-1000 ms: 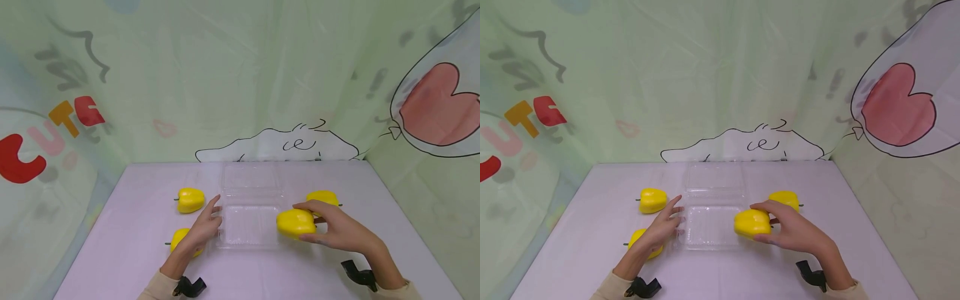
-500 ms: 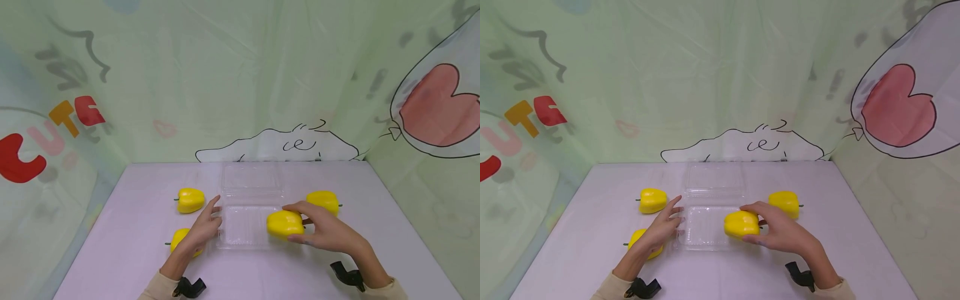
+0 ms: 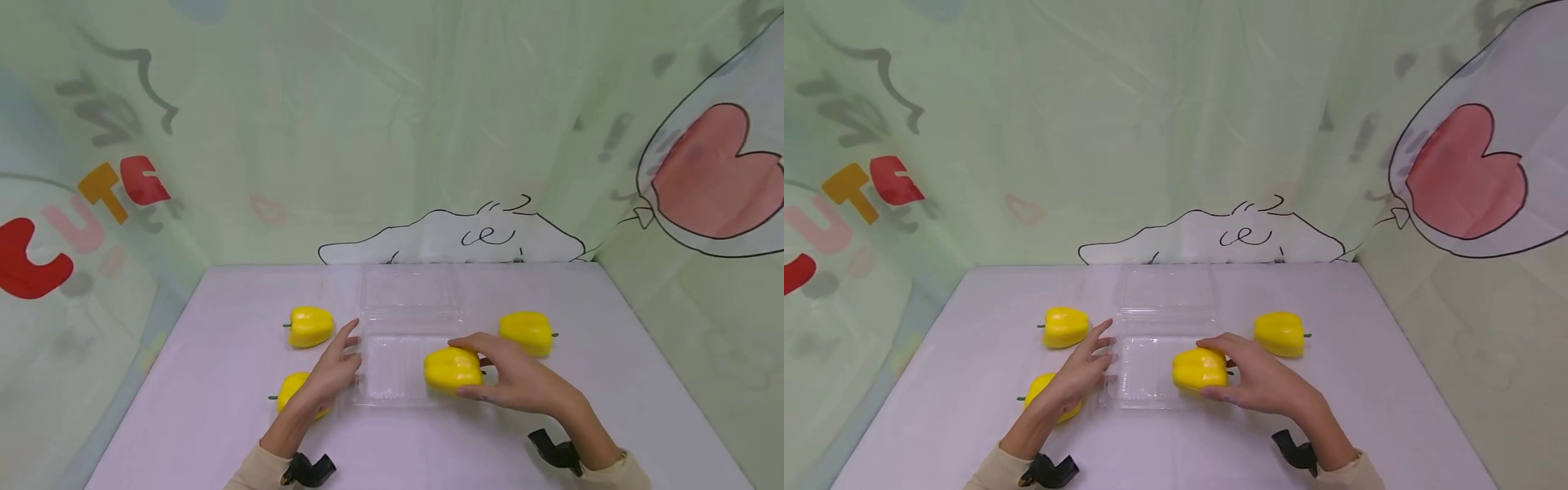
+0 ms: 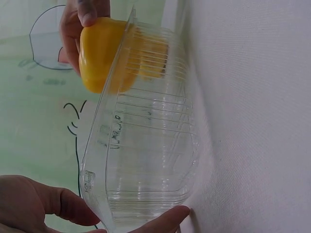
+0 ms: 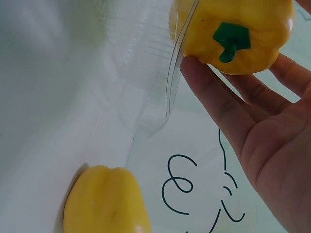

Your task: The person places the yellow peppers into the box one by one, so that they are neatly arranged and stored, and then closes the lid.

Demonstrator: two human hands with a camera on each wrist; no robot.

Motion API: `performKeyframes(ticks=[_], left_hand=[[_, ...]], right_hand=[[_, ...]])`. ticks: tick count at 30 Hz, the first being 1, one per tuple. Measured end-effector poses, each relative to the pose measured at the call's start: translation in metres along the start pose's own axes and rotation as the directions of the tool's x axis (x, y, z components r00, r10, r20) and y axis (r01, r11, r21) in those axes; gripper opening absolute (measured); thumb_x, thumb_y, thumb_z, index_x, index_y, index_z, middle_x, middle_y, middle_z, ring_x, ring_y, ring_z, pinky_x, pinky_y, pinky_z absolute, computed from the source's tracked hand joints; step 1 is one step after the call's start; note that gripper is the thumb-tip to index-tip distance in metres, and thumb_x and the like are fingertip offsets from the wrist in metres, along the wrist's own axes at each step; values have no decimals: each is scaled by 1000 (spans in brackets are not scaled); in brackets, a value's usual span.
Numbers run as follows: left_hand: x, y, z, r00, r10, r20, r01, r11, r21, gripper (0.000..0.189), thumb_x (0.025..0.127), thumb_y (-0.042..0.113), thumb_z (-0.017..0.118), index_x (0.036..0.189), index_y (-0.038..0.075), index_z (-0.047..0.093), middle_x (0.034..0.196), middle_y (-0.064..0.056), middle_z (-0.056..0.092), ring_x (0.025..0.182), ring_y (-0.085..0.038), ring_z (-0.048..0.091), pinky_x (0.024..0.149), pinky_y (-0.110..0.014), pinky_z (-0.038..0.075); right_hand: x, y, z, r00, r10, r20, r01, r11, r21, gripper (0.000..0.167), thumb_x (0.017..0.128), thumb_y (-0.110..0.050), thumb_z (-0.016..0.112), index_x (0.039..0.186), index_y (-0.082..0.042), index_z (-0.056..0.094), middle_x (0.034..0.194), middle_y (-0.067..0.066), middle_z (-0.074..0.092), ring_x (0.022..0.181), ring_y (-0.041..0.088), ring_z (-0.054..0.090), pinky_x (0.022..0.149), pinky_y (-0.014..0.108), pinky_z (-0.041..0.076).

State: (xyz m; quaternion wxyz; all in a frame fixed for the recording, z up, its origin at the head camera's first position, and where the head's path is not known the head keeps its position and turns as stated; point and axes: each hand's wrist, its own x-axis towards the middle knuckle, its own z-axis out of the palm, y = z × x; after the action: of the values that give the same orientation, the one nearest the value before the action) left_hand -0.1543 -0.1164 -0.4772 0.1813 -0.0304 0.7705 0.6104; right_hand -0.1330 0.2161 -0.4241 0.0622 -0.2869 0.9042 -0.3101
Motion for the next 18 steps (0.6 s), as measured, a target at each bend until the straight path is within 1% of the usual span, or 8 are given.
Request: performKeyframes(ticks=[4, 9, 14, 18], left_hand=[[-1, -1, 0, 1000, 0, 4, 0, 1000, -3, 72, 104, 5, 48, 169, 26, 24, 167, -22, 36, 145, -46, 47, 110, -57, 55], [-1, -2, 0, 1000, 5, 9, -5, 1000, -4, 72, 105, 5, 48, 169, 25, 24, 168, -22, 35, 146, -47, 47, 110, -58, 55], [-1, -2, 0, 1000, 6, 9, -6, 1000, -11, 72, 105, 5, 48, 169, 25, 24, 168, -23, 35, 146, -47, 48, 110, -58, 55], [-1, -1, 0, 1000, 4, 10, -4, 1000, -12, 72, 105, 5, 48, 169, 25, 24, 168, -22, 35, 145, -46, 48, 111, -59, 54]], right_hand=[[2, -2, 3, 1000, 7, 25, -7, 1000, -18, 70, 89, -50, 83, 144, -13, 62, 142, -3, 68, 121, 17, 66, 99, 41, 62], [4, -4, 7, 998, 44, 52, -41, 997, -58, 70, 88, -49, 84, 145, -15, 61, 144, -3, 66, 124, 18, 66, 104, 43, 60], [7, -7, 10, 995, 70, 67, -65, 995, -69, 70, 88, -43, 86, 146, -13, 61, 147, 0, 65, 133, 26, 64, 112, 53, 54], [9, -9, 13, 995, 62, 82, -54, 994, -92, 69, 89, -40, 86, 146, -11, 61, 147, 4, 65, 137, 30, 62, 115, 55, 51]])
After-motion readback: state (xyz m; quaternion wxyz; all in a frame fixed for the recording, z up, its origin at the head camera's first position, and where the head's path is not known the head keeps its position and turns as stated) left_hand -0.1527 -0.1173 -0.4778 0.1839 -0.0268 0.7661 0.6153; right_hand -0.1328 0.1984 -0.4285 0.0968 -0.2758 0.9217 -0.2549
